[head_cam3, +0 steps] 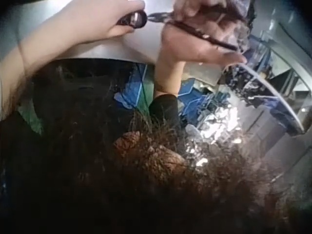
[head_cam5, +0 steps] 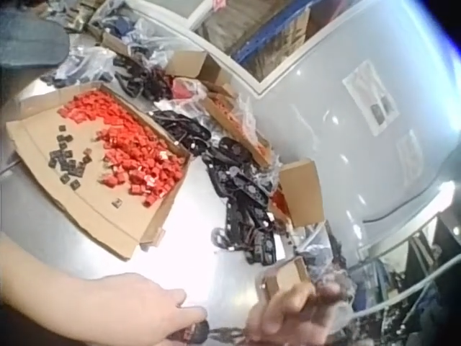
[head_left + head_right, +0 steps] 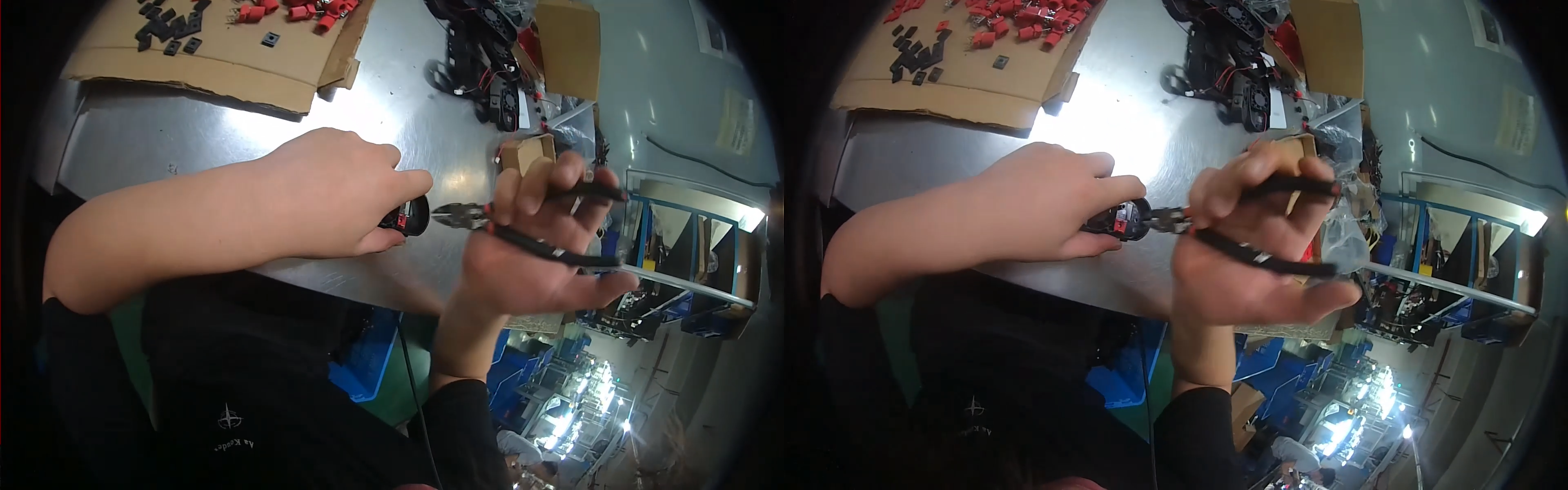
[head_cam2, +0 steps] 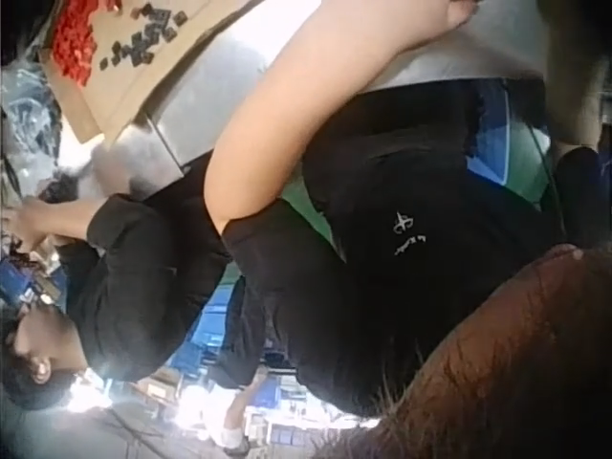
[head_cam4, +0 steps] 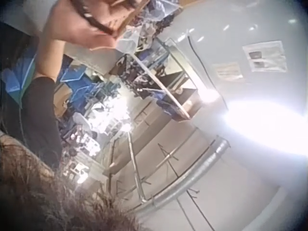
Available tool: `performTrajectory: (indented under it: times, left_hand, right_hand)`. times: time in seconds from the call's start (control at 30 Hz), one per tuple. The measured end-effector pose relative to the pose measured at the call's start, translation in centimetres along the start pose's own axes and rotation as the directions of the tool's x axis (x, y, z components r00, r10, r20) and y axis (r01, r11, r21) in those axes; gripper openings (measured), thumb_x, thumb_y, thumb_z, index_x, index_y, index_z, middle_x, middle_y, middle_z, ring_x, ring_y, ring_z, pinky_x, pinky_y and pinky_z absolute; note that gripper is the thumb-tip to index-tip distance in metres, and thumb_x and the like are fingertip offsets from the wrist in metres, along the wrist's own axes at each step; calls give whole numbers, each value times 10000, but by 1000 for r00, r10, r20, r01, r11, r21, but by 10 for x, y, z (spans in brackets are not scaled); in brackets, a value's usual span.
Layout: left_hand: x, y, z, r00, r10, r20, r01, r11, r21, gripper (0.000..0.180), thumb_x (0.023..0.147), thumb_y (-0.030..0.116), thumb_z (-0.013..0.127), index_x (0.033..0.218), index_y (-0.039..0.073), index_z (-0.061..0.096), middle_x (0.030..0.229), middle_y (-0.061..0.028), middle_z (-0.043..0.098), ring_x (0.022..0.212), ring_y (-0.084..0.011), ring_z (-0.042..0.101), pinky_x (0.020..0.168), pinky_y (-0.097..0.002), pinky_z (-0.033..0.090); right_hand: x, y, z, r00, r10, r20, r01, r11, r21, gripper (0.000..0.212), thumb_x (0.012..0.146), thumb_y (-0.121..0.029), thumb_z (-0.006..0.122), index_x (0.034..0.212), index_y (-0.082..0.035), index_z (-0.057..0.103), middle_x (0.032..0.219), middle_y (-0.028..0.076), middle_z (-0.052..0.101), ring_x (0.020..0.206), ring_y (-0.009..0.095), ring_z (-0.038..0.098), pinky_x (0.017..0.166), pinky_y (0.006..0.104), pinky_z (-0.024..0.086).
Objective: Assembling small components by inserting red pieces into black housings and using pliers.
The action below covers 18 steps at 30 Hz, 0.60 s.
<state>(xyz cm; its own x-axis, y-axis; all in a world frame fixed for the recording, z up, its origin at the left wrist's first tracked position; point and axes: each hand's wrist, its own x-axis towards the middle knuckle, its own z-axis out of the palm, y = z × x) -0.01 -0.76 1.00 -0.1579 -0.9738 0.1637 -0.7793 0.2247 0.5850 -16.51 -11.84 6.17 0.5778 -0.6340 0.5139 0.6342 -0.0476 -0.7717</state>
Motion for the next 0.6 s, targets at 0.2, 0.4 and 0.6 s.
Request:
performTrajectory:
  times: [0.2,0.4,0.6]
  left_hand:
    - [-3,5,1,999,-51,-11,50,998,-43,357,909,341,743,1124,77,635,957,-153,690,852,-347,730,732,-438,598]
    - [-6,8,4,997,-72,-22,70,994,-86,352,898,282,745,1156,93,598,933,-136,616,795,-343,673,690,-444,548]
    - [-7,6,6,999,-39,-25,36,993,-108,354,896,258,739,1166,81,594,934,-147,614,798,-342,673,694,-444,549]
  right_hand:
    - [-26,22,11,999,-8,-31,7,998,-56,935,814,-933,485,1312,-141,472,937,79,504,743,173,429,670,336,394]
    - [-26,32,18,997,-68,35,75,961,-268,882,895,-880,451,1344,-123,490,968,72,515,755,164,469,601,303,385]
    - [-27,26,21,995,-48,82,72,942,-327,938,873,-885,484,1381,-97,485,997,105,522,784,174,482,632,312,407]
